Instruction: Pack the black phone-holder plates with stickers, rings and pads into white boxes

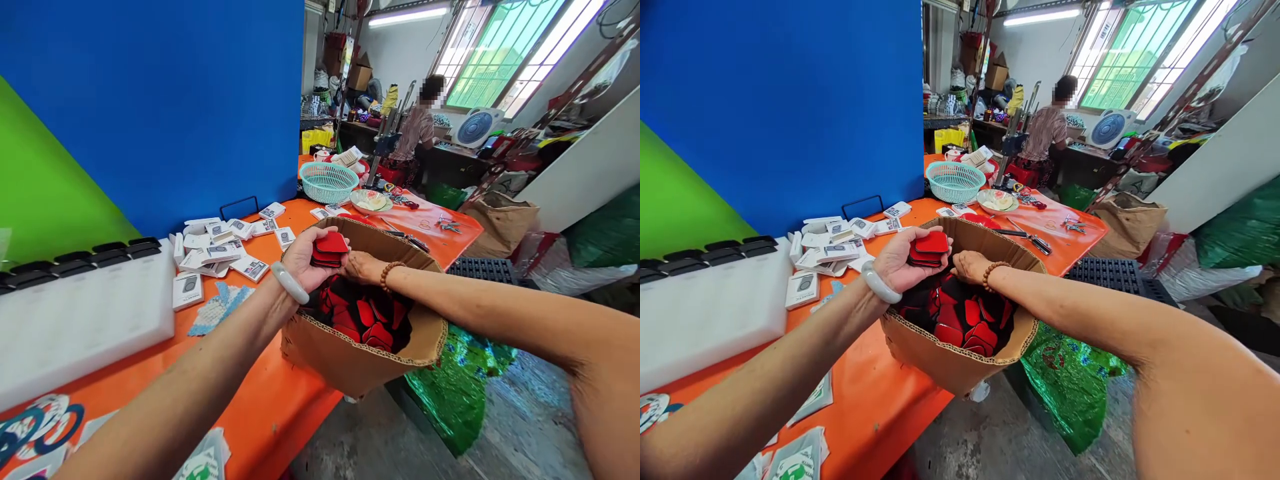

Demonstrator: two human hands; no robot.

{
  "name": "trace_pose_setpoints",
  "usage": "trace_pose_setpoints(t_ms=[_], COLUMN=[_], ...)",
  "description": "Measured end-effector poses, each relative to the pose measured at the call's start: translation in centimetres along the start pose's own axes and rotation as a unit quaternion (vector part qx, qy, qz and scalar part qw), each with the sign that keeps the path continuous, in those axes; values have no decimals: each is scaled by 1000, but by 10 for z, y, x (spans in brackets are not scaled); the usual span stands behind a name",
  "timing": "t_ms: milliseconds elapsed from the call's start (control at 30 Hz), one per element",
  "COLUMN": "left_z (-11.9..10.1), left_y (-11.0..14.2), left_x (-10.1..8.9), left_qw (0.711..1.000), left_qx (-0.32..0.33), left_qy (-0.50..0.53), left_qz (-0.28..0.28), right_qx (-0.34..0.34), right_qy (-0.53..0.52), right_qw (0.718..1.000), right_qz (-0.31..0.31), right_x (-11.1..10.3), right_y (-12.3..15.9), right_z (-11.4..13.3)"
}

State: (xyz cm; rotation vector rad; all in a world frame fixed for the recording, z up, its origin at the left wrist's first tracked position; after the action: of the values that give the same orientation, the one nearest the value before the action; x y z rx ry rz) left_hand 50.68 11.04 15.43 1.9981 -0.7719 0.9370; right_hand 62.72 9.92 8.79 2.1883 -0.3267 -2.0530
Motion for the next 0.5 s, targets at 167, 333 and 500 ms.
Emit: trace_pose_setpoints(t_ms=[167, 333, 500], left_z=[0, -1, 2], left_y=[2, 6, 30], left_x=[0, 2, 10], left_qw=[1000, 999, 998], left_qx=[-9, -17, -25], left_qy=[24, 27, 22], left_qz=[5, 30, 51], right_qx=[-4, 15, 45], right_qy=[31, 51, 11], right_qw=[999, 998, 994], right_qz=[-4, -26, -97], right_x=[-9, -37, -80], right_y=[-3, 13, 53], right_z=[-2, 1, 15])
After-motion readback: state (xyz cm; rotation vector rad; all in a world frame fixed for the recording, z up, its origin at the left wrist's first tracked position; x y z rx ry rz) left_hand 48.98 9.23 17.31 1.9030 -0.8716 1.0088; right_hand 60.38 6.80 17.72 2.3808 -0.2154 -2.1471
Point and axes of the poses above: each hand's wrist, its own y-axis away from the middle knuckle, its own x-axis out of the palm, z = x × y, the point moved 7 cm from there along -y, towards the middle knuckle, and after that the axes turned 10 degrees about y, right-handed, at the moved point
